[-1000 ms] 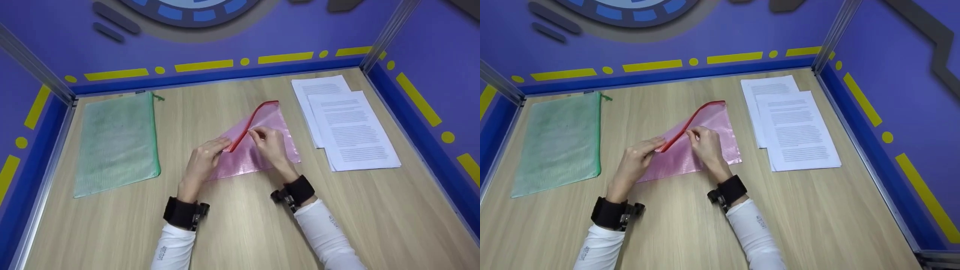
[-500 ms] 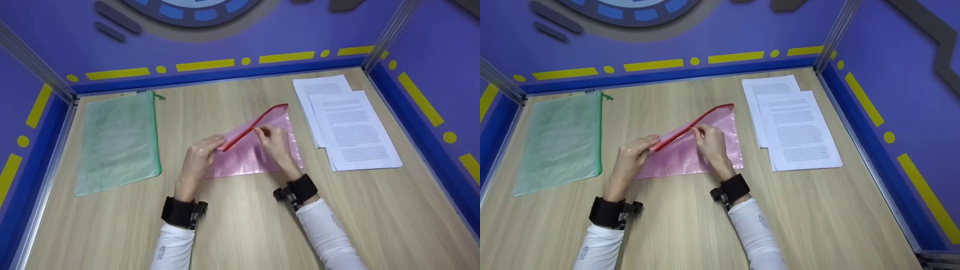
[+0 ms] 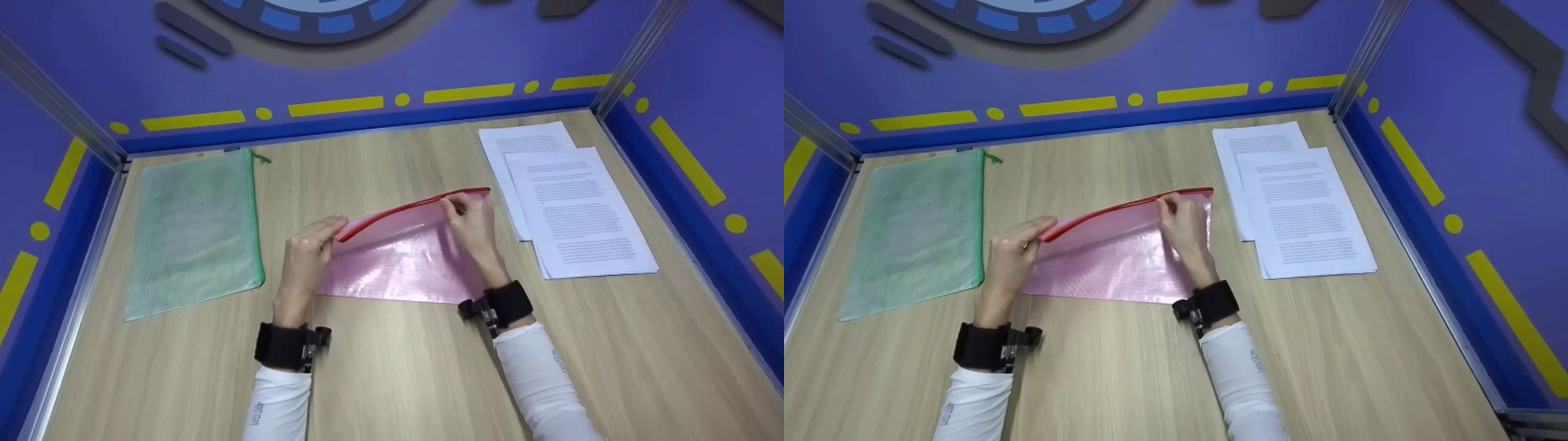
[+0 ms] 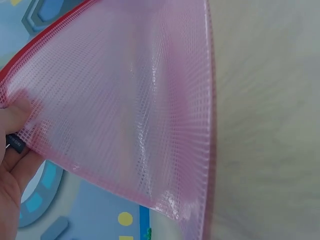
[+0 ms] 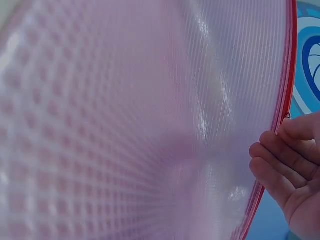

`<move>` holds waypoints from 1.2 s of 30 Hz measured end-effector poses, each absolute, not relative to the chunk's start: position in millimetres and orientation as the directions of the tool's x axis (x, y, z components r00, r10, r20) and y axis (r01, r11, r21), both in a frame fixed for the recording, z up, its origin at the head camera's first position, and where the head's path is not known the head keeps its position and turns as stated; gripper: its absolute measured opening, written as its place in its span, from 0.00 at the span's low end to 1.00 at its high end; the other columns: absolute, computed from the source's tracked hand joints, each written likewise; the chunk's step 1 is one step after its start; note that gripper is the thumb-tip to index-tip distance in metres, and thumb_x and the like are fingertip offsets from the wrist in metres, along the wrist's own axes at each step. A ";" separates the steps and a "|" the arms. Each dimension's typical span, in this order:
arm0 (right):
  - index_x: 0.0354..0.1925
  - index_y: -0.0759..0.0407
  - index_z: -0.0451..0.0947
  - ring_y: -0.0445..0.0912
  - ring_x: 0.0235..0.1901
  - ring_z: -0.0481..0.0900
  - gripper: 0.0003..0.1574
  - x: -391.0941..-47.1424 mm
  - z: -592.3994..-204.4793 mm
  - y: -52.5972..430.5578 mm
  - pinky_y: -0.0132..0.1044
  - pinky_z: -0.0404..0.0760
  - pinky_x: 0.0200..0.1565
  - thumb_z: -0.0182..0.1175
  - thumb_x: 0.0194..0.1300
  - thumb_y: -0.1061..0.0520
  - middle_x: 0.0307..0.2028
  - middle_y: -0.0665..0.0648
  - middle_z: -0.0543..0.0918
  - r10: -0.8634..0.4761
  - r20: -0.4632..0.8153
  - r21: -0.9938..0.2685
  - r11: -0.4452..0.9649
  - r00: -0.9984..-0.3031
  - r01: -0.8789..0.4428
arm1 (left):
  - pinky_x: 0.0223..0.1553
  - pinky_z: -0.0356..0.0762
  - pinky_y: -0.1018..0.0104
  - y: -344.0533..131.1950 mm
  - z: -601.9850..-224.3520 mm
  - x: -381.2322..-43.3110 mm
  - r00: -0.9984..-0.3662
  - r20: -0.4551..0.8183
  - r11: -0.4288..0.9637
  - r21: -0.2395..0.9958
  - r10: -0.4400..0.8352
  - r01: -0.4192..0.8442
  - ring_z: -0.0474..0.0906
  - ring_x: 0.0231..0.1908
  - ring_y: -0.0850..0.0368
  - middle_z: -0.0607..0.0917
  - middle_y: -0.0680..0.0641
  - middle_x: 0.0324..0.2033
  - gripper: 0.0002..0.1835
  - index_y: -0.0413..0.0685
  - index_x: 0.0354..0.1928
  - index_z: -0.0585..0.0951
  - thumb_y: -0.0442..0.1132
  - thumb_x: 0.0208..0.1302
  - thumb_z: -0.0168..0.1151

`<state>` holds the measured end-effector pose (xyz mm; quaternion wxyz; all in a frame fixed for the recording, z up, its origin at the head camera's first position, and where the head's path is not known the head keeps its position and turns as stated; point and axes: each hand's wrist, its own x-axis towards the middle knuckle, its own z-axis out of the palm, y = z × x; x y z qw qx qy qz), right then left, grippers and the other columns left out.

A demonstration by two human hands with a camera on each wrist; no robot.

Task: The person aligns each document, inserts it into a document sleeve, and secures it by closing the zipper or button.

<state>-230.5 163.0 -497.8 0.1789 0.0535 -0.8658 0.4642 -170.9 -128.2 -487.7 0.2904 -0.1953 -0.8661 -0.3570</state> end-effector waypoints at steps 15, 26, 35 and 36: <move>0.38 0.69 0.86 0.54 0.35 0.87 0.11 -235.3 -496.1 186.7 0.31 0.78 0.39 0.64 0.65 0.60 0.35 0.66 0.89 0.173 0.300 -0.812 0.562 -0.938 -0.156 | 0.52 0.84 0.56 -140.0 -488.4 -168.3 -0.779 0.628 0.666 0.579 0.006 0.471 0.87 0.48 0.45 0.90 0.40 0.45 0.17 0.39 0.47 0.87 0.19 0.60 0.61; 0.41 0.65 0.86 0.48 0.33 0.80 0.12 -236.7 -494.3 193.6 0.29 0.74 0.35 0.63 0.66 0.57 0.35 0.64 0.88 0.270 0.161 -0.857 0.515 -0.949 0.001 | 0.47 0.85 0.54 -153.3 -491.6 -170.1 -0.786 0.608 0.689 0.616 -0.108 0.382 0.88 0.46 0.43 0.90 0.39 0.43 0.15 0.39 0.46 0.87 0.20 0.60 0.62; 0.43 0.63 0.86 0.48 0.36 0.80 0.12 -238.4 -491.8 202.4 0.32 0.77 0.39 0.62 0.68 0.57 0.38 0.63 0.88 0.285 0.090 -0.880 0.471 -0.954 0.058 | 0.49 0.85 0.54 -152.6 -494.3 -172.3 -0.820 0.547 0.653 0.685 -0.168 0.322 0.87 0.49 0.46 0.89 0.41 0.46 0.17 0.42 0.48 0.87 0.20 0.61 0.61; 0.44 0.63 0.86 0.48 0.37 0.81 0.12 -238.1 -491.4 204.3 0.32 0.78 0.40 0.62 0.68 0.57 0.39 0.63 0.88 0.287 0.081 -0.884 0.463 -0.955 0.064 | 0.49 0.84 0.55 -152.8 -493.8 -172.7 -0.824 0.541 0.649 0.690 -0.169 0.320 0.87 0.49 0.46 0.89 0.41 0.47 0.17 0.42 0.49 0.87 0.21 0.62 0.61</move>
